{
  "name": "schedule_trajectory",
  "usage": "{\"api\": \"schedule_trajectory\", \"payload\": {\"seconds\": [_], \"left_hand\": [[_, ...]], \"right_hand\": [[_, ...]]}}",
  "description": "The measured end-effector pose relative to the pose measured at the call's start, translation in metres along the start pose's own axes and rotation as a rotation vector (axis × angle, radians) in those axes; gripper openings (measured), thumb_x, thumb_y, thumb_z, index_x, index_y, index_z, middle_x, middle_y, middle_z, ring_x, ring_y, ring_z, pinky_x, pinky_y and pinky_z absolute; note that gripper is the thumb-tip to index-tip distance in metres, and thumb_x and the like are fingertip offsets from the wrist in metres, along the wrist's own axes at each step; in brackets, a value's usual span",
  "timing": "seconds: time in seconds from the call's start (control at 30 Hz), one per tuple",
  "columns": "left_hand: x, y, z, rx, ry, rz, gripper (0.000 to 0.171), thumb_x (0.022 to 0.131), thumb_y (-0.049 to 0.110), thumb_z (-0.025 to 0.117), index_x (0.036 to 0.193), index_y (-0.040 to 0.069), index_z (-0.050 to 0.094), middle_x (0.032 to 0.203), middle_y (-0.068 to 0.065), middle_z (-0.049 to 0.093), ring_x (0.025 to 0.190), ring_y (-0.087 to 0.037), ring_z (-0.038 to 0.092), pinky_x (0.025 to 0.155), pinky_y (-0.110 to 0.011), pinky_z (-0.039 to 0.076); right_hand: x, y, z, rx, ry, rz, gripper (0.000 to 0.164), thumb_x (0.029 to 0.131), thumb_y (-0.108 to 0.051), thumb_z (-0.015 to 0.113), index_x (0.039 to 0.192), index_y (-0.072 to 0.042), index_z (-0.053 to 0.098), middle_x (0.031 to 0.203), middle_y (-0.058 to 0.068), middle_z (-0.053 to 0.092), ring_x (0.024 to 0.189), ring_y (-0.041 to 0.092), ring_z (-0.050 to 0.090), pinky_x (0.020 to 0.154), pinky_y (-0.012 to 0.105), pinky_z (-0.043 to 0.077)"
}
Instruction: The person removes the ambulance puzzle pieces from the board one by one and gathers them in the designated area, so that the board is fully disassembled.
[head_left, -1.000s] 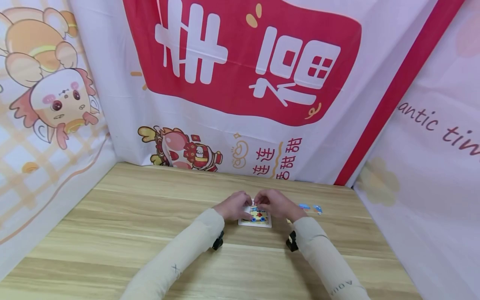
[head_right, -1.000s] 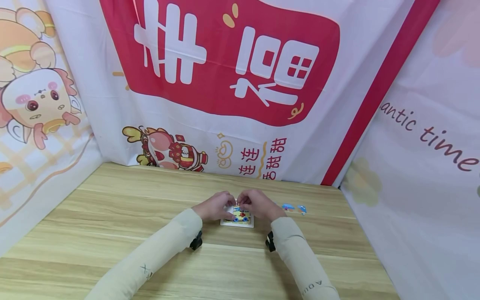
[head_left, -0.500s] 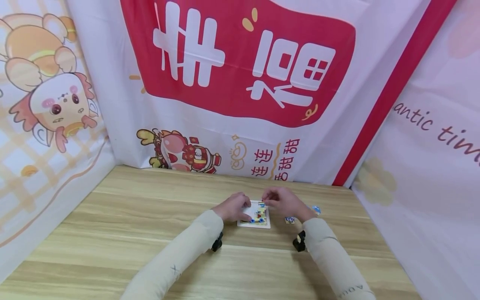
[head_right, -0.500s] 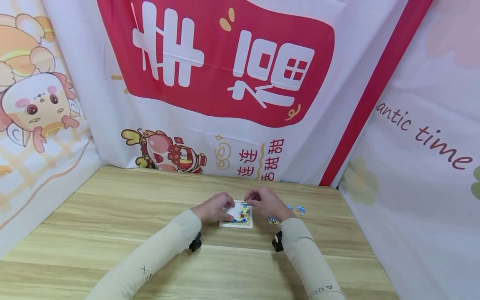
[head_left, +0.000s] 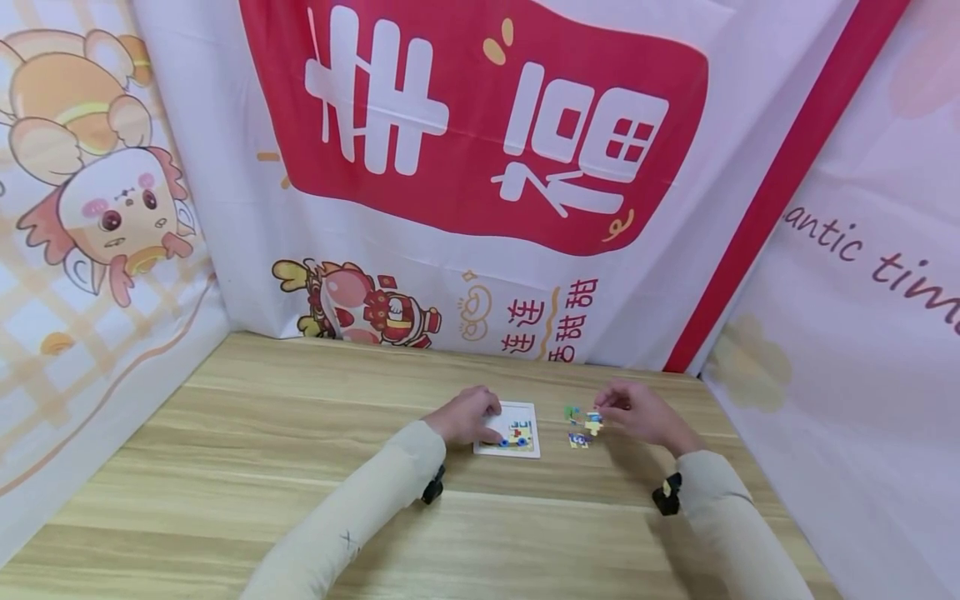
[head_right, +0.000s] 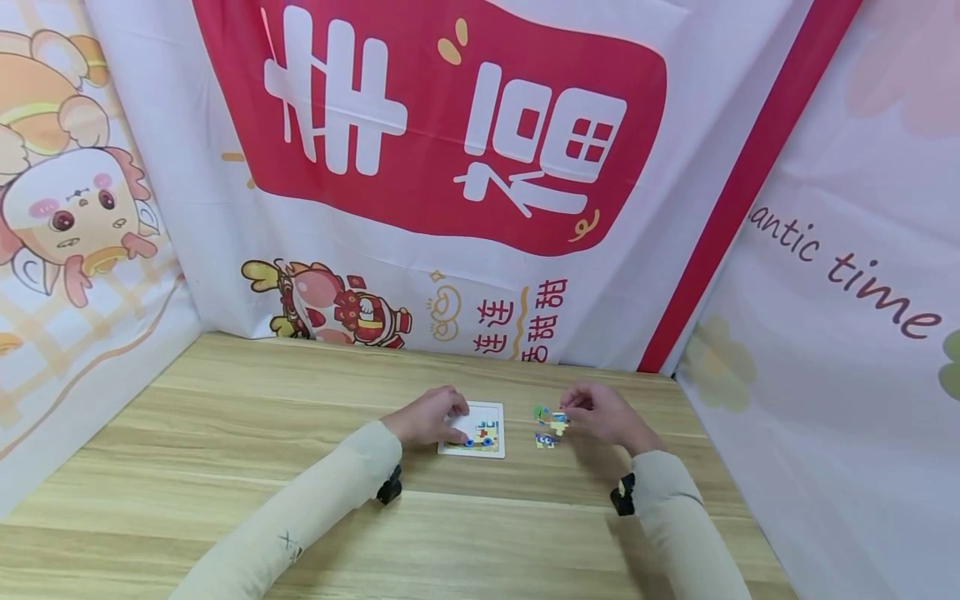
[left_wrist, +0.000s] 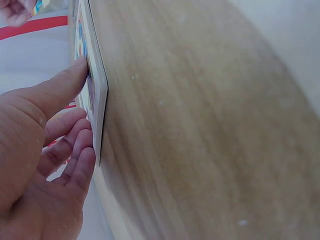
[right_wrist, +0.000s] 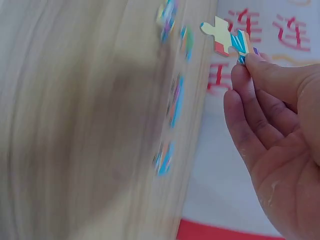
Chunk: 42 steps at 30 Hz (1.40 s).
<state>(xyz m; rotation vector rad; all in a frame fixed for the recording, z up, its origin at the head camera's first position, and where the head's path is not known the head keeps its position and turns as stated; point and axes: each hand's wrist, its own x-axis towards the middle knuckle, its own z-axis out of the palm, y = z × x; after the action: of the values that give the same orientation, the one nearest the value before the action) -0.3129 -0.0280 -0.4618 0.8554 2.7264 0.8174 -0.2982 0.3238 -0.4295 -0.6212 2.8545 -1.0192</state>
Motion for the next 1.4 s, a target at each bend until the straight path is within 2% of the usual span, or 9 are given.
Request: {"api": "schedule_trajectory", "payload": {"seconds": [0.17,0.37,0.6,0.9,1.23,1.33,1.4], "left_hand": [[-0.001,0.000,-0.001,-0.001,-0.001,-0.001,0.045,0.092,0.024,0.088,0.127,0.001,0.072,0.122,-0.010,0.067,0.111,-0.022,0.063,0.107,-0.041,0.055],[-0.001,0.000,0.000,0.014,-0.004,-0.002,0.046,0.092,0.026,0.088,0.127,0.002,0.072,0.122,-0.009,0.066,0.111,-0.021,0.063,0.107,-0.040,0.055],[0.002,-0.001,0.002,0.017,-0.010,-0.001,0.046,0.092,0.028,0.087,0.128,0.004,0.072,0.121,-0.006,0.065,0.110,-0.018,0.061,0.106,-0.039,0.055],[0.001,0.000,0.002,0.008,0.001,0.013,0.046,0.092,0.026,0.087,0.128,0.002,0.072,0.121,-0.008,0.066,0.111,-0.021,0.062,0.106,-0.041,0.055],[-0.001,0.002,0.000,0.000,-0.003,-0.001,0.045,0.092,0.025,0.087,0.128,0.002,0.071,0.122,-0.008,0.066,0.112,-0.021,0.062,0.108,-0.041,0.055],[0.000,0.001,0.000,0.011,-0.009,-0.009,0.046,0.092,0.026,0.087,0.128,0.002,0.071,0.122,-0.008,0.066,0.112,-0.020,0.062,0.107,-0.040,0.055],[0.002,0.000,0.001,0.021,-0.018,-0.019,0.046,0.093,0.027,0.087,0.129,0.002,0.071,0.123,-0.008,0.066,0.112,-0.020,0.062,0.108,-0.040,0.055]], "right_hand": [[-0.017,0.015,-0.012,0.005,-0.024,0.027,0.007,0.100,0.000,0.069,0.106,-0.002,0.073,0.098,0.009,0.074,0.091,0.016,0.065,0.079,0.023,0.057],[-0.025,0.024,-0.013,0.048,-0.083,0.052,0.009,0.101,0.000,0.070,0.108,0.002,0.073,0.100,0.012,0.074,0.093,0.017,0.066,0.080,0.022,0.057],[-0.026,0.031,-0.005,0.035,-0.100,0.119,0.008,0.101,-0.004,0.072,0.107,-0.001,0.075,0.099,0.010,0.074,0.092,0.017,0.063,0.080,0.021,0.053],[-0.026,0.032,0.001,-0.004,-0.074,0.037,0.006,0.100,0.001,0.071,0.104,0.003,0.074,0.097,0.013,0.076,0.090,0.013,0.067,0.080,0.021,0.056],[-0.022,0.031,0.003,-0.074,-0.075,0.089,0.006,0.100,0.000,0.070,0.103,-0.001,0.075,0.096,0.008,0.076,0.089,0.014,0.065,0.079,0.023,0.055],[-0.018,0.028,0.003,-0.103,-0.083,0.121,0.005,0.100,-0.001,0.072,0.102,-0.005,0.075,0.095,0.004,0.074,0.089,0.014,0.064,0.080,0.025,0.055],[-0.015,0.023,0.002,-0.123,-0.094,0.112,0.003,0.099,-0.003,0.073,0.102,-0.005,0.075,0.094,0.003,0.074,0.089,0.014,0.063,0.079,0.026,0.055]]}}
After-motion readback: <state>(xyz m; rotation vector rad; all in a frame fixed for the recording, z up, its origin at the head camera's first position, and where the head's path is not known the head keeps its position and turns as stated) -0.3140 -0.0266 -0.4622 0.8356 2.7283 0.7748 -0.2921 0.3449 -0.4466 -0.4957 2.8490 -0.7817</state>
